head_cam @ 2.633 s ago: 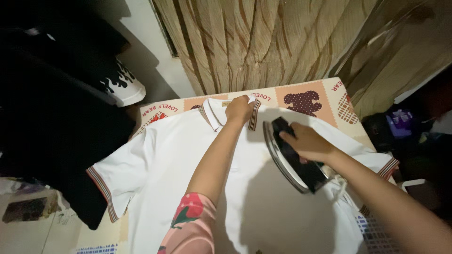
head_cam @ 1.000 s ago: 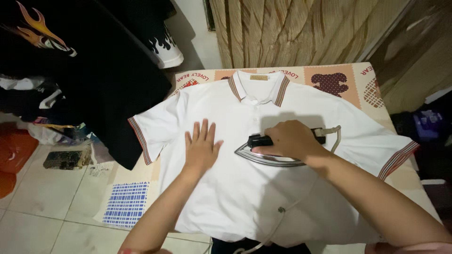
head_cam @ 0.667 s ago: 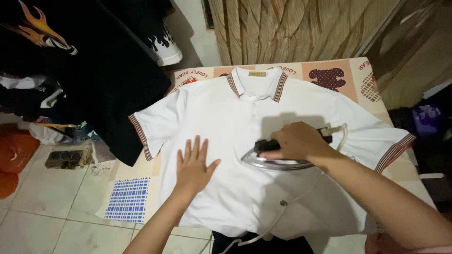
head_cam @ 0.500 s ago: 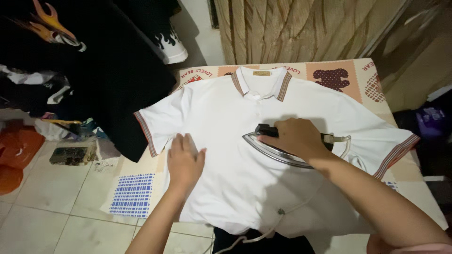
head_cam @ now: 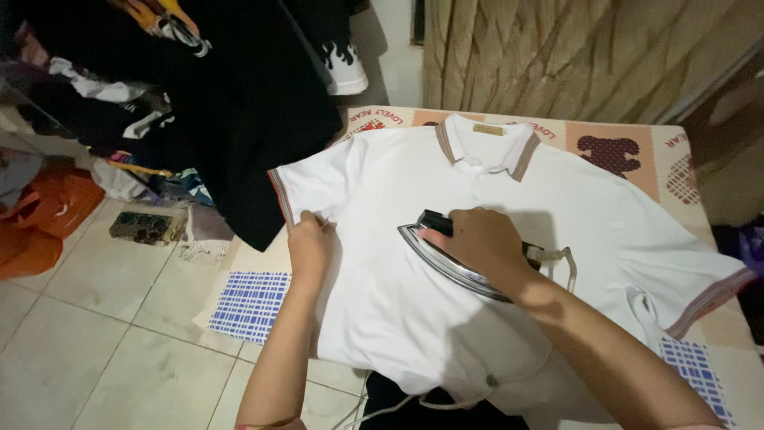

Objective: The person irons a white polo shirt on an ironing board. They smooth the fabric with one hand while moving the iron with the other, then flip the shirt to iron the other side.

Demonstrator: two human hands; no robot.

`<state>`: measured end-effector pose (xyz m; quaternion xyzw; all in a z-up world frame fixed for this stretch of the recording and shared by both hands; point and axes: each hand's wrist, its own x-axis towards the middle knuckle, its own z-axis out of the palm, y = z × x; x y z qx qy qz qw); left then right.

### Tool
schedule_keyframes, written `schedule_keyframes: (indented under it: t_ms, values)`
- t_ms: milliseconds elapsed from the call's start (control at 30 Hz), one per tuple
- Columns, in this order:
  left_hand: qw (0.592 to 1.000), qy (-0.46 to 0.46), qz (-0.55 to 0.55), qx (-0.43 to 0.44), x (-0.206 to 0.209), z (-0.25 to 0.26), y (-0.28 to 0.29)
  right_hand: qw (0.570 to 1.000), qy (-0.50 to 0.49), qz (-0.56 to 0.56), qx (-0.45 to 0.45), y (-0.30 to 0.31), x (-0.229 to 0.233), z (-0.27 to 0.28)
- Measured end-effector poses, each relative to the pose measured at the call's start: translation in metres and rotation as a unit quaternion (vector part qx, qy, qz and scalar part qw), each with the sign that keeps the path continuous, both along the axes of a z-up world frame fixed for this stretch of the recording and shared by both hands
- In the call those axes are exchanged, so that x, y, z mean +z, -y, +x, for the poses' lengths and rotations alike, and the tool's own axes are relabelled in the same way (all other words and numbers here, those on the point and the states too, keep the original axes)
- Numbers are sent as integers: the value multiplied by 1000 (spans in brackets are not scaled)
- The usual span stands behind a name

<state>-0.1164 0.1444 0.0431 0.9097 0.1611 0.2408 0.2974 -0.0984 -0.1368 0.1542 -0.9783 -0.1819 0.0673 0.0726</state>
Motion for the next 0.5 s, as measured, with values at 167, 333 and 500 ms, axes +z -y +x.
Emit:
schedule_keyframes:
  t_ms: [167, 333, 500]
  values:
    - [997, 27, -70, -28, 23, -11, -6, 996, -5, -9, 88, -29, -10, 13]
    - [995, 55, -63, -48, 31, -16, -6, 991, 99, 26, 82, -51, -24, 24]
    - [992, -8, -129, -4, 39, -24, -6, 991, 103, 23, 82, -75, -29, 32]
